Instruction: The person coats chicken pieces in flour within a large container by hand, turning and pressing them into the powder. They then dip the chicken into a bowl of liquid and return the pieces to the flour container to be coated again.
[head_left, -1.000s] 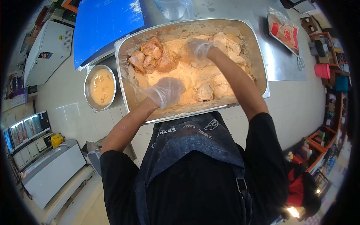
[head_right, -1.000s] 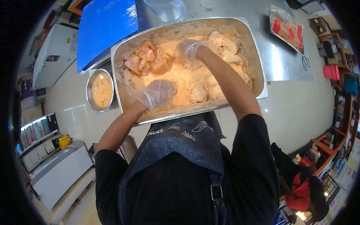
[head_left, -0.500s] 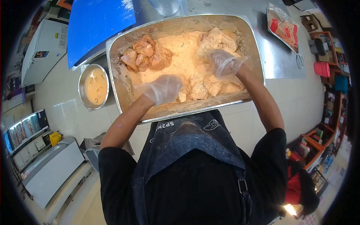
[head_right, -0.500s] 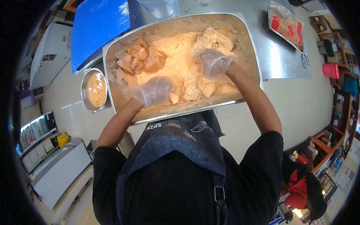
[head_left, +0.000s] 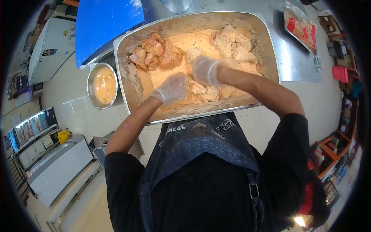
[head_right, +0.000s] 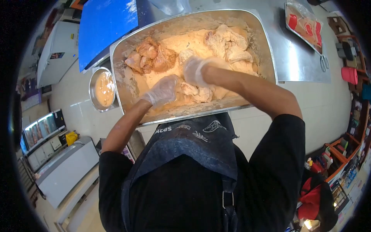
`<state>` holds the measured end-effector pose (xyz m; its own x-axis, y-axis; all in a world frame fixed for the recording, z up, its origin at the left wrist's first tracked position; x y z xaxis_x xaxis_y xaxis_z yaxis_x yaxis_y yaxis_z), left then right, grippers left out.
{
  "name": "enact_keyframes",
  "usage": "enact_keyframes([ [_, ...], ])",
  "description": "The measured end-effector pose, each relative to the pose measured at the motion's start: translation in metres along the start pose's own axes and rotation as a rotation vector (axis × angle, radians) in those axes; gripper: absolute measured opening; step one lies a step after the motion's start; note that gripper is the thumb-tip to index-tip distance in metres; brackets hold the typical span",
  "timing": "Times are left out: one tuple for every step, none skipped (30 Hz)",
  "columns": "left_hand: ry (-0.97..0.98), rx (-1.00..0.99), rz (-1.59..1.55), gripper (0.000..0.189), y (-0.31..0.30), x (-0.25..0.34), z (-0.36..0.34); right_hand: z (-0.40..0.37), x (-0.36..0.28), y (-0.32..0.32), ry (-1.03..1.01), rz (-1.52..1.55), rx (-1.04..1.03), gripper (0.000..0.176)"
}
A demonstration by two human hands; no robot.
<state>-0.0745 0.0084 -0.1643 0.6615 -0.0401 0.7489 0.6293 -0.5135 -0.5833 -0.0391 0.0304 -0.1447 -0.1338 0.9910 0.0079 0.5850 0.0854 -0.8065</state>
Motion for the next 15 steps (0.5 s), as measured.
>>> enact_keyframes([
  [0.017,0.077,0.225,0.014,0.003,-0.002,0.004,-0.01,0.008,-0.007,0.003,0.0,-0.002,0.021],
  [0.028,0.16,0.441,0.019,0.005,-0.003,0.005,-0.025,0.036,-0.02,0.167,0.226,0.107,0.021],
  [0.022,0.169,0.433,0.019,0.005,-0.004,0.006,-0.039,0.064,-0.022,0.329,0.447,0.215,0.022],
  [0.09,0.023,0.813,0.024,0.022,0.002,0.006,-0.042,0.072,-0.009,0.318,0.444,0.209,0.022],
  [0.161,-0.136,1.196,0.029,0.037,-0.001,0.003,-0.053,0.085,-0.012,0.304,0.409,0.404,0.017],
  [0.16,-0.135,1.199,0.029,0.028,0.006,0.002,-0.069,0.094,-0.018,0.295,0.373,0.603,0.012],
  [0.085,-0.043,0.608,0.026,0.003,0.02,0.002,-0.079,0.096,-0.011,0.299,0.374,0.605,0.012],
  [0.01,0.043,0.018,0.024,-0.021,0.025,0.002,-0.09,0.099,-0.008,0.276,0.449,0.669,0.011],
  [0.01,0.038,0.022,0.024,-0.033,0.035,0.001,-0.099,0.101,-0.006,0.25,0.529,0.731,0.011],
  [0.046,0.056,-0.15,0.026,-0.047,0.048,-0.001,-0.103,0.103,-0.003,0.253,0.536,0.736,0.011],
  [0.08,0.074,-0.324,0.028,-0.055,0.053,-0.004,-0.105,0.105,0.001,0.236,0.62,0.72,0.01],
  [0.077,0.072,-0.321,0.028,-0.053,0.041,-0.005,-0.107,0.108,0.002,0.217,0.699,0.704,0.011],
  [0.038,0.153,-0.02,0.025,-0.054,0.021,-0.008,-0.111,0.109,-0.002,0.216,0.702,0.707,0.011],
  [-0.003,0.231,0.279,0.023,-0.054,0.004,-0.01,-0.11,0.11,0.005,0.296,0.614,0.549,0.014],
  [-0.006,0.231,0.28,0.023,-0.057,0.012,-0.012,-0.108,0.113,0.016,0.373,0.522,0.393,0.017],
])
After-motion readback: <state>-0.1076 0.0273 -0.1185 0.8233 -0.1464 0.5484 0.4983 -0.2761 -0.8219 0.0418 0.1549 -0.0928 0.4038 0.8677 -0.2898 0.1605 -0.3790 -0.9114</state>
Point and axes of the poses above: each hand's wrist, its own z-axis towards the middle knuckle, its own y-axis out of the palm, x = y × z, the point moved 10 cm from there along z, towards the middle knuckle, and after that the axes turned 1 degree about -y, right-handed, at the moved point
